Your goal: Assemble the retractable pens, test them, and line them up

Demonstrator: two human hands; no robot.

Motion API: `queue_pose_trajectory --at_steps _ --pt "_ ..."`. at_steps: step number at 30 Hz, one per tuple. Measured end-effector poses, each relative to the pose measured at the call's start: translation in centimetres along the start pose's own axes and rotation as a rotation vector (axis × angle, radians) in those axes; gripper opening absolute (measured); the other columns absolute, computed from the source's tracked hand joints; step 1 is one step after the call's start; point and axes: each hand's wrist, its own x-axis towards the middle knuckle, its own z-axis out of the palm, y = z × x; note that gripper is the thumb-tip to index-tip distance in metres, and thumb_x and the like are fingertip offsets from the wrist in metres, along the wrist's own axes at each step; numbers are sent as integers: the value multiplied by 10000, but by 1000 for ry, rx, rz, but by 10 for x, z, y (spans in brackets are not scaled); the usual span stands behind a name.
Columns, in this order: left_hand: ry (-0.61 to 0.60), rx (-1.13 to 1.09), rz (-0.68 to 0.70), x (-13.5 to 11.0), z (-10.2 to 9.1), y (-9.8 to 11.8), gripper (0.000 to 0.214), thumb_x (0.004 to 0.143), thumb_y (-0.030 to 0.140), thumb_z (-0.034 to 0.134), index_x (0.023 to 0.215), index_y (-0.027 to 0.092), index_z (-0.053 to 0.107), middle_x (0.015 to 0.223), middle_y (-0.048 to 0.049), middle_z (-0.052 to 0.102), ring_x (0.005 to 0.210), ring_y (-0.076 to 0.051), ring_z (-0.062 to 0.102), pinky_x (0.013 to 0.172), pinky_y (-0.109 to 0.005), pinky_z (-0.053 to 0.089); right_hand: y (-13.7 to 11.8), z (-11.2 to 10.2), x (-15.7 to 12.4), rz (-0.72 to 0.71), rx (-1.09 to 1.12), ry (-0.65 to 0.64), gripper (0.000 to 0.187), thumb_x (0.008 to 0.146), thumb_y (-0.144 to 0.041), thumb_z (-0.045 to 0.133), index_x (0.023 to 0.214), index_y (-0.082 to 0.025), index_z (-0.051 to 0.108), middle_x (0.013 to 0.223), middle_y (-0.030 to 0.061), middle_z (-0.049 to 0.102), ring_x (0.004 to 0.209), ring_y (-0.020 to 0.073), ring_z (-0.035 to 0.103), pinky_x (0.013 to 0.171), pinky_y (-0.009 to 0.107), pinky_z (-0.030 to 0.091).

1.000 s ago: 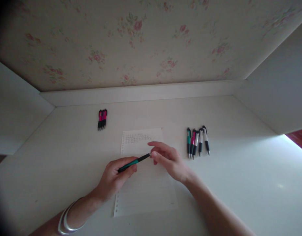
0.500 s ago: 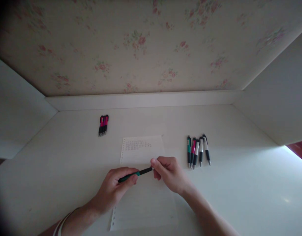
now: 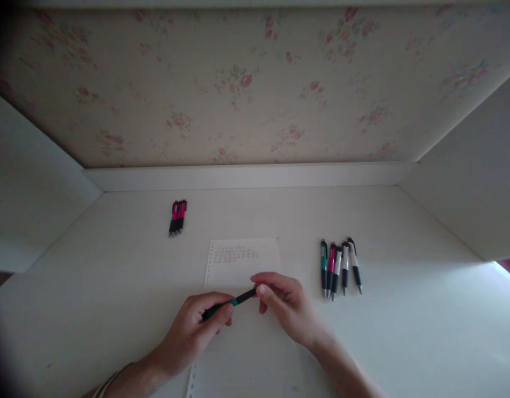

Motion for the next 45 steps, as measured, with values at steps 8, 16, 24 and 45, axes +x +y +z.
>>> queue_pose_trajectory --at_steps 8,16,24,45 --pt "-45 80 65 2 2 0 428 971 483 483 741 164 652 638 7 551 608 -129 492 566 -225 337 -6 8 5 11 120 69 367 825 -535 695 736 -187 773 571 27 636 528 151 567 514 264 460" --pt "28 134 82 0 6 -1 294 937 363 571 736 165 656 640 19 540 619 -123 487 576 -218 336 -8 24 2 105 115 247 369 779 -519 744 623 -185 748 509 20 601 516 147 552 513 260 454" --pt "34 -146 -63 2 7 -3 437 986 504 464 890 143 690 681 -12 612 537 -103 483 498 -208 361 5 33 -5 -116 -23 242 432 989 -417 504 1391 -264 539 875 49 735 517 126 597 530 276 534" --pt "-113 -28 390 -6 8 -12 443 913 561 575 1098 193 739 746 -38 651 573 -109 502 578 -213 436 1 28 -2 65 195 52 234 940 -415 601 955 -206 705 928 65 728 644 127 629 593 250 529"
